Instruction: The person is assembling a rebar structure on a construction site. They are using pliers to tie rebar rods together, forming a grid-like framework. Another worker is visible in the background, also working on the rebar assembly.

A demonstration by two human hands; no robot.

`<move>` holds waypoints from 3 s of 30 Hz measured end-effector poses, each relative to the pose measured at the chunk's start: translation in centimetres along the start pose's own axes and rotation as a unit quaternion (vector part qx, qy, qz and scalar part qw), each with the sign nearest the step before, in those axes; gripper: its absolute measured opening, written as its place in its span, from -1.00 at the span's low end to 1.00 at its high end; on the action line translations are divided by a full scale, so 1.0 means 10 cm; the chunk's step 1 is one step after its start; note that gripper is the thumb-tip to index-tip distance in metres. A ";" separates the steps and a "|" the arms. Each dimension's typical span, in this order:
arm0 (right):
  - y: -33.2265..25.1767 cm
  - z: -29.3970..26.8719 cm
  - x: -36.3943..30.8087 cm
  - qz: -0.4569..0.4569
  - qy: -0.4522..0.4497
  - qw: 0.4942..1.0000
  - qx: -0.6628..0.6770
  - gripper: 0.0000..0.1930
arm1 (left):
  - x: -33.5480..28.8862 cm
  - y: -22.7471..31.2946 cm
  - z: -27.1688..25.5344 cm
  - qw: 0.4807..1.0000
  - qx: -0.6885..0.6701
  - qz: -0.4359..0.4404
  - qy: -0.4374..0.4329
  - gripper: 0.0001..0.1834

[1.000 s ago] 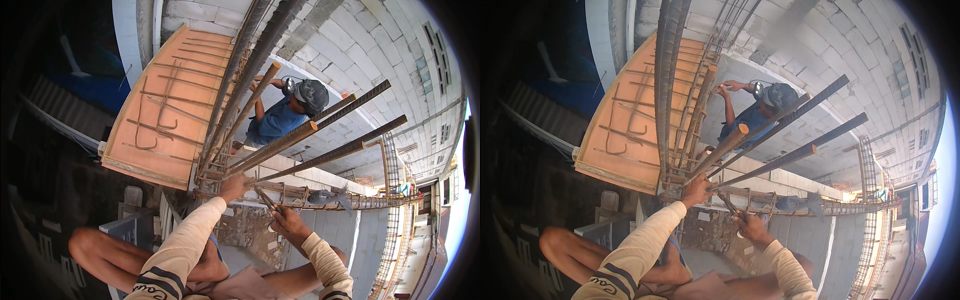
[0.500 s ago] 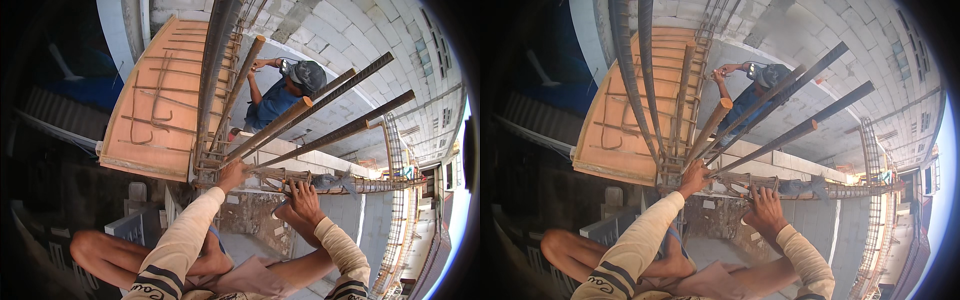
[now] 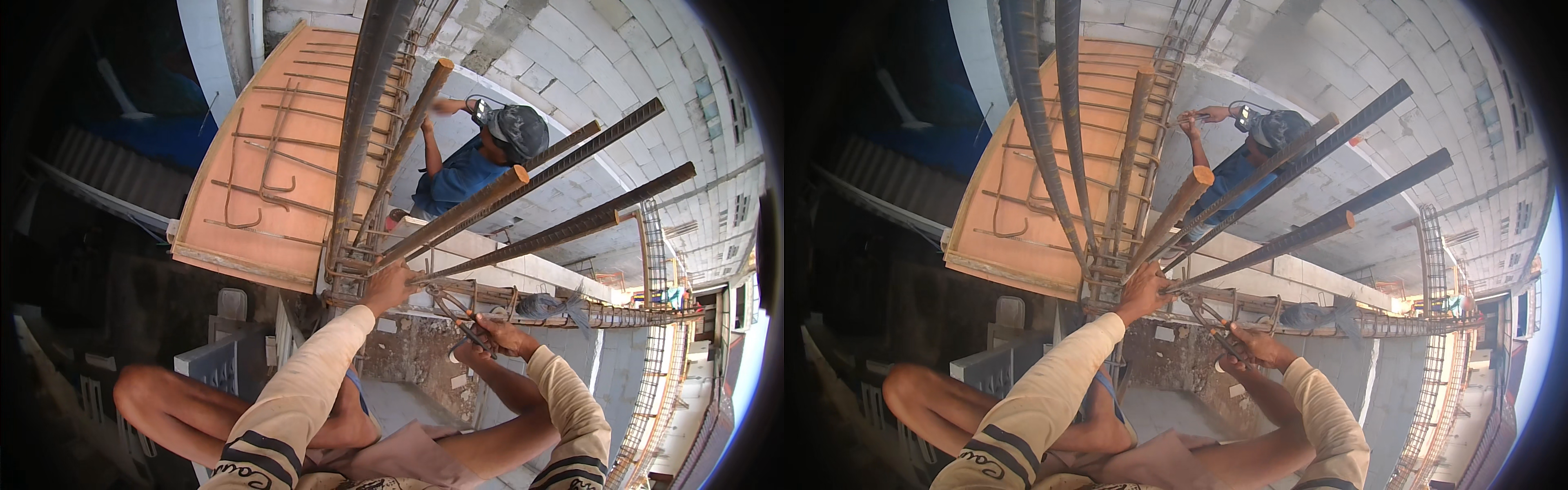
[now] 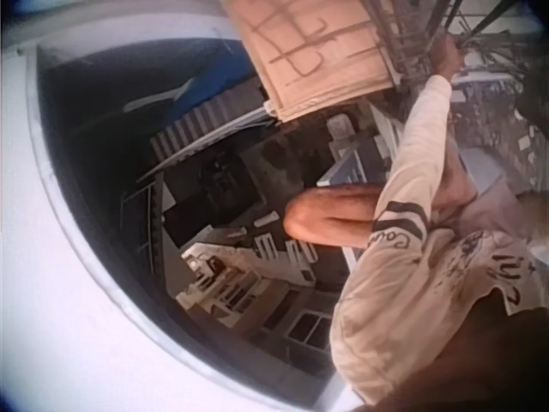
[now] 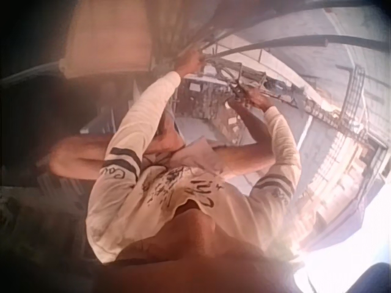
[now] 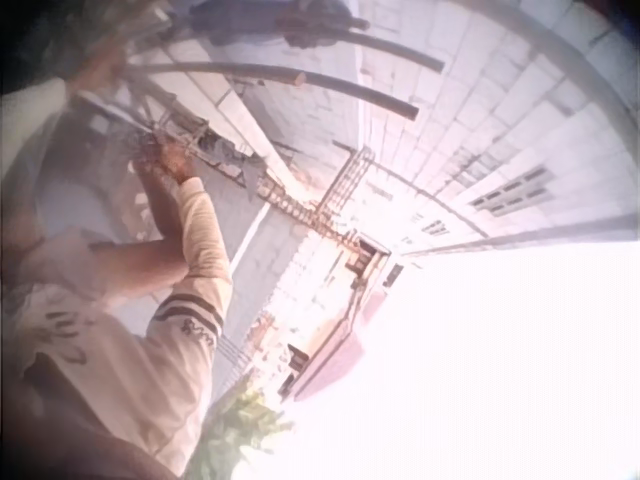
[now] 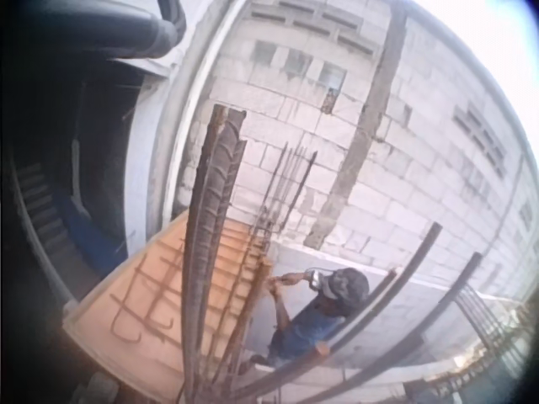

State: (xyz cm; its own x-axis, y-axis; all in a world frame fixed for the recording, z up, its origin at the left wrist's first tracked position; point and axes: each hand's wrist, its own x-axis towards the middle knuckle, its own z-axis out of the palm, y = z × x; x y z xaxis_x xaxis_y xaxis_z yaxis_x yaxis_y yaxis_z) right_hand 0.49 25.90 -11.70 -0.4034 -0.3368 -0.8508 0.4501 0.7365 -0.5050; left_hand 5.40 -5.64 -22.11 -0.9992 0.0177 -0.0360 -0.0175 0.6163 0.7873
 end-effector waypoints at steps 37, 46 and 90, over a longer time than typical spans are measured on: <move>-0.17 -0.14 0.07 -0.280 0.285 0.616 -0.679 -0.36 | 0.02 -0.05 0.01 1.000 -0.007 0.015 0.025 -0.62; -0.04 0.44 -0.13 -0.023 0.033 0.984 0.173 -0.43 | 0.01 -0.03 -0.01 0.999 -0.020 0.017 0.022 -0.60; 0.41 0.68 -0.35 -0.132 0.002 0.949 0.288 -0.66 | -0.36 0.66 0.56 0.959 -0.250 -0.068 0.118 -0.80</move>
State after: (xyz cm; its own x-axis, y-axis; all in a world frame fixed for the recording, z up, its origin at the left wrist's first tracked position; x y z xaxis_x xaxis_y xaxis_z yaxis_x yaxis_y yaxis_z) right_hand 9.15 26.09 -11.73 -0.5652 -0.4612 -0.6840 0.6927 0.1848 -0.6971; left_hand 9.04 2.71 -20.25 -0.9658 -0.2510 -0.0656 -0.1047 0.1456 0.9838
